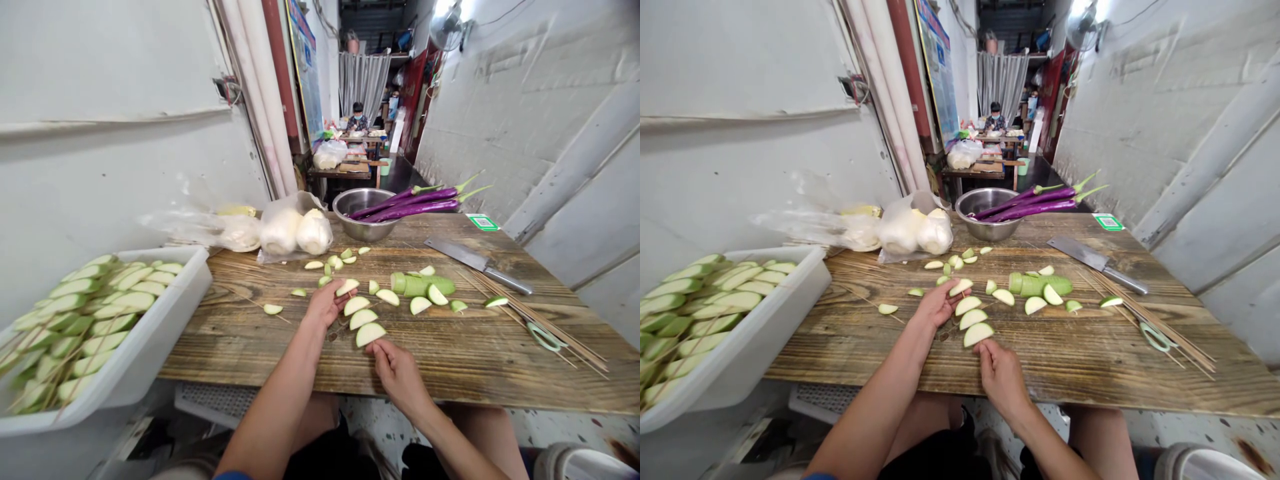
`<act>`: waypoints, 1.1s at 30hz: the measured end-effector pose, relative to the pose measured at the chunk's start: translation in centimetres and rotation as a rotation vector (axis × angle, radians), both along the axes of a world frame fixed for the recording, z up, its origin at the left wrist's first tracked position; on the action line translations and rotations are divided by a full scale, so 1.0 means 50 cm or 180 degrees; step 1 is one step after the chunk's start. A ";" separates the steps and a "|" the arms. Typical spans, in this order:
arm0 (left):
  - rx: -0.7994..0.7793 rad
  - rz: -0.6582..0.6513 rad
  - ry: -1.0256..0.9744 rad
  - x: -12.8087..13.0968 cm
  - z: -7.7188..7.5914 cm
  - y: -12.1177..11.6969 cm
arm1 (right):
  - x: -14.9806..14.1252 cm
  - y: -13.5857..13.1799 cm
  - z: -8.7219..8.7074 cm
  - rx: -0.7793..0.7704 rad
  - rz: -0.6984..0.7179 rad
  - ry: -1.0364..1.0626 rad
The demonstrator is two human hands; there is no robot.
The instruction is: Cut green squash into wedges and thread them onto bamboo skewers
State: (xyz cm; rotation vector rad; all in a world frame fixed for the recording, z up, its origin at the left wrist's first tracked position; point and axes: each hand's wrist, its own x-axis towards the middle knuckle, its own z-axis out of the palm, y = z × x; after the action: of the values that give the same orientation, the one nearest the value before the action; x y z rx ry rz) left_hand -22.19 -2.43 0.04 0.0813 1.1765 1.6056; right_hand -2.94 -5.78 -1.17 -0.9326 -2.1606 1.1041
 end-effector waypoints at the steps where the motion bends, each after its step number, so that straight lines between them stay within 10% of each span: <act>1: 0.0007 0.0010 0.0003 0.000 0.000 0.000 | -0.001 0.000 0.000 -0.0003 0.0006 0.0003; 33: 0.0156 -0.0051 0.0131 0.006 -0.010 0.003 | -0.020 0.008 -0.005 -0.0047 -0.0015 0.0143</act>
State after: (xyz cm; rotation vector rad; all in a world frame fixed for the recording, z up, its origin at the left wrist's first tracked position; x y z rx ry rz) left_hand -21.89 -2.30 -0.48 0.1555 1.1654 1.6258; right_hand -3.92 -5.36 -1.41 -0.9106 -2.1157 1.1297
